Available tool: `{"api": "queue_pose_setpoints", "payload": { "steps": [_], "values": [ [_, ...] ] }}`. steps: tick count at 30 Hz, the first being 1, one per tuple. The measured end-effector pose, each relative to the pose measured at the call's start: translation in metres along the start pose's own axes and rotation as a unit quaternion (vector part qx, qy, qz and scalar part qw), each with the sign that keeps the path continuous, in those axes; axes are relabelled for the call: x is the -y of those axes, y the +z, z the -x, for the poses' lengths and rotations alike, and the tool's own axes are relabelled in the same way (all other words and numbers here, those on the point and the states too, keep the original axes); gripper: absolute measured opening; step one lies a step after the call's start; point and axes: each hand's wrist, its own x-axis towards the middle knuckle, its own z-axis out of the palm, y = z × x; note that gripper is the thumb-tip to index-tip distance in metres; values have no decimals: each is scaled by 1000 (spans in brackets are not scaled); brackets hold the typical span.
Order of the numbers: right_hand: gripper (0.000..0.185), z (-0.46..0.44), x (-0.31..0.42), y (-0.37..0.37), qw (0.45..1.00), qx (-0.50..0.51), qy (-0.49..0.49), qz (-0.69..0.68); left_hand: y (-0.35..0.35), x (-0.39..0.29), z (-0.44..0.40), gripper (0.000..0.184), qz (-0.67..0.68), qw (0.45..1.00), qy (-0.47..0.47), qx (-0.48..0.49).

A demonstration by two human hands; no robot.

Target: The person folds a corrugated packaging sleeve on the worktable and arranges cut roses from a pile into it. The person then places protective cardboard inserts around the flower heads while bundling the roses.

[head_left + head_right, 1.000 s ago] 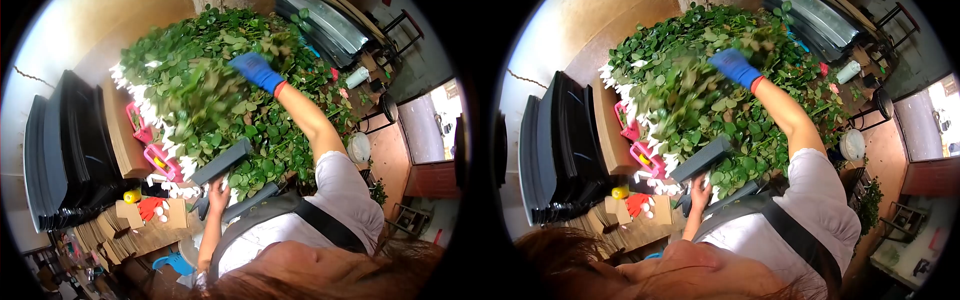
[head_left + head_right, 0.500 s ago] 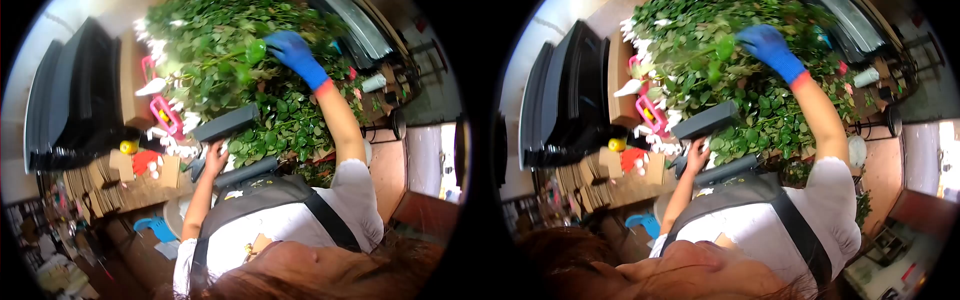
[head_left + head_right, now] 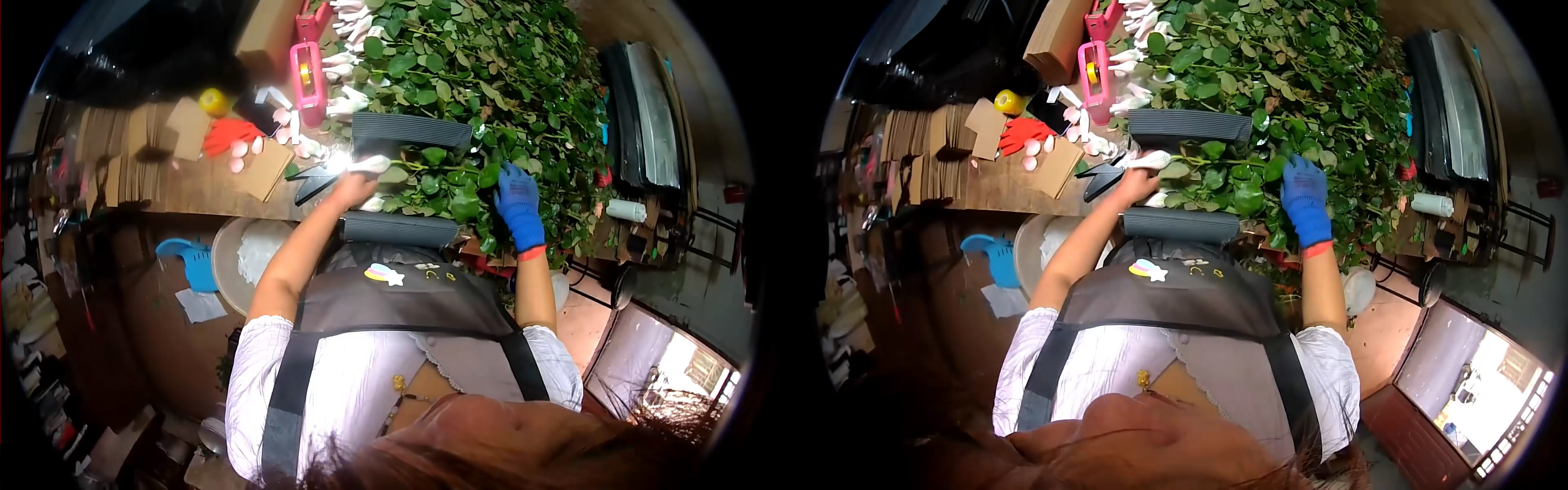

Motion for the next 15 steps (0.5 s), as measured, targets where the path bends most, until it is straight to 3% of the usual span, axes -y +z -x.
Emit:
{"api": "queue_pose_setpoints", "payload": {
  "steps": [1,3,4,5,7,10,11,12,14,15],
  "values": [
    [41,-5,13,-31,996,-61,-21,-64,3,-2,1,46,-10,999,33,-34],
    [42,-19,45,-64,975,-31,-67,-208,-8,-21,-2,43,-1,1000,-17,8],
    [45,-29,66,-64,942,-84,-125,-300,-13,-30,-3,42,11,999,-33,20],
    [48,-38,90,-69,934,11,-127,-333,-14,-35,-3,40,20,1000,-19,9],
    [48,-61,129,-49,957,141,-134,-214,-19,-43,0,37,18,999,30,-15],
    [41,-92,146,19,969,191,-123,-100,-23,-44,3,39,-12,1000,-15,8],
    [35,-93,141,17,975,149,-84,-143,-21,-41,4,40,-7,1000,-10,-11],
    [35,-92,137,16,976,140,-67,-155,-18,-34,3,37,-16,996,75,-38],
    [36,-89,132,15,976,123,-28,-176,-11,-30,5,37,33,999,-16,-40],
    [37,-91,134,28,978,126,-36,-162,-9,-29,5,39,30,999,-11,-39]
  ]
}}
